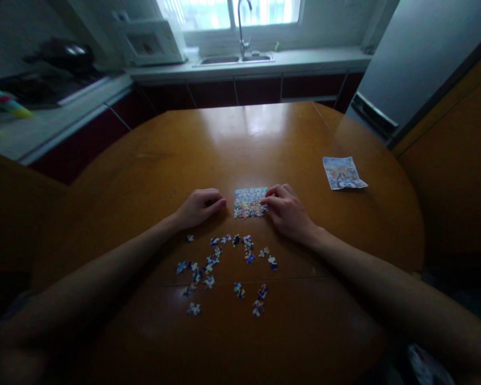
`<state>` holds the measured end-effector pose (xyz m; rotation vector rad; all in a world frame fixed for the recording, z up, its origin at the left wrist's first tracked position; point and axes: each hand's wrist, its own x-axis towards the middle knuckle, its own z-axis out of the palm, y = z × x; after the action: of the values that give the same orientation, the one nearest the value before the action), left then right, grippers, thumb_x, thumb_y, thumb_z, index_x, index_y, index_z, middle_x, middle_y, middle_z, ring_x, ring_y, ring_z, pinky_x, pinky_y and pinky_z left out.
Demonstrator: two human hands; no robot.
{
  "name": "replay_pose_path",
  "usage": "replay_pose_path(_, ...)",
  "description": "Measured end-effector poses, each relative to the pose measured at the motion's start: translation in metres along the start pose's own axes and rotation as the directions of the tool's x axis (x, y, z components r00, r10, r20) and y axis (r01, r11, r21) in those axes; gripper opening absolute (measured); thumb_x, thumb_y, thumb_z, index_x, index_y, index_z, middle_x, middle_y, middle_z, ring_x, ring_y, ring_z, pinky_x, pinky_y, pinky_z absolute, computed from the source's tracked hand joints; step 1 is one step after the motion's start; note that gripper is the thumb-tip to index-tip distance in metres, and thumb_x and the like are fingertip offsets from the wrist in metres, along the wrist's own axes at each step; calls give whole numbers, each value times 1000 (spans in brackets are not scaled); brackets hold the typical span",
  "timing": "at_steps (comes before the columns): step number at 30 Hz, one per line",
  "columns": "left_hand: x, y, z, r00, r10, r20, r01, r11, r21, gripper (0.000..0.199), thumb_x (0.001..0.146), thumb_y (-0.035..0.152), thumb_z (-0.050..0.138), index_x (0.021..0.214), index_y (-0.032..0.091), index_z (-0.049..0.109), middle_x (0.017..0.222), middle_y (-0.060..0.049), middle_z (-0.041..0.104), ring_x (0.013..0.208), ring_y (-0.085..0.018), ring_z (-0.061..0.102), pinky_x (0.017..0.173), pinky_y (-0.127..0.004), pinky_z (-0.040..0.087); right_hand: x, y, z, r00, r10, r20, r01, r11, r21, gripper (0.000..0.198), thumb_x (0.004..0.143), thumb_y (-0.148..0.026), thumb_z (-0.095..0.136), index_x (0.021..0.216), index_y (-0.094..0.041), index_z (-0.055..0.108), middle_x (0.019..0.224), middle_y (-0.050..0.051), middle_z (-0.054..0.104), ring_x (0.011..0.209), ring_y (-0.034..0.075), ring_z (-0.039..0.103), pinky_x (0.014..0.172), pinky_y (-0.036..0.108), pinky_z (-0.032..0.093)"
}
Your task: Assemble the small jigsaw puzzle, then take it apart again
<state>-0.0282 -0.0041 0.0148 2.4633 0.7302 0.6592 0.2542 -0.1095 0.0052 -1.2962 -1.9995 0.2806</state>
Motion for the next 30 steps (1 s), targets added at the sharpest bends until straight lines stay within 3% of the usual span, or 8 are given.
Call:
replay_pose_path(5,0,0,-1,1000,5,1,-5,1000,5,32,97,32,55,70,16,61,64,0,54,58,-10,46,56,-24,35,1,-1,3,1000,-15,-23,15,1000,-1,26,91,-15,56,98,-27,77,107,9,64,104,27,54,90,47,50)
replay_pose_path(10,0,1,-1,1000,6,2,-6,1000,4,33,98,32,55,70,16,61,65,0,55,58,-10,46,56,-23,35,0,-2,4,996,-52,68,51,999,12,26,91,-17,58,89,-31,79,114,7,66,106,27,54,89,48,51)
replay_pose_path(12,0,1,-1,1000,10,-1,-10,1000,5,33,98,32,55,70,16,61,65,0,56,58,-10,47,56,-23,35,1,-2,4,998,-48,37,47,999,22,25,91,-16,58,88,-30,79,110,7,67,105,27,55,89,48,51)
replay_pose_path(19,0,1,-1,1000,15,-5,-15,1000,14,31,97,31,55,70,16,62,64,0,55,58,-10,47,56,-23,36,3,5,1,982,102,-159,-102,995,7,25,90,-17,53,103,-25,74,103,10,67,103,29,58,91,51,49)
replay_pose_path(26,0,-1,0,1000,0,3,0,1000,11,31,97,32,56,72,16,62,65,0,55,59,-10,48,56,-23,36,5,11,6,961,211,-180,-225,973,-59,33,93,-22,51,124,-22,64,120,14,62,116,33,53,100,55,46)
replay_pose_path(30,0,0,0,1000,9,-2,-9,1000,9,32,97,32,56,70,16,61,64,0,54,58,-10,46,55,-23,35,5,13,10,970,210,-120,-224,967,-123,37,94,-31,56,130,-24,60,129,15,58,122,36,51,103,60,43)
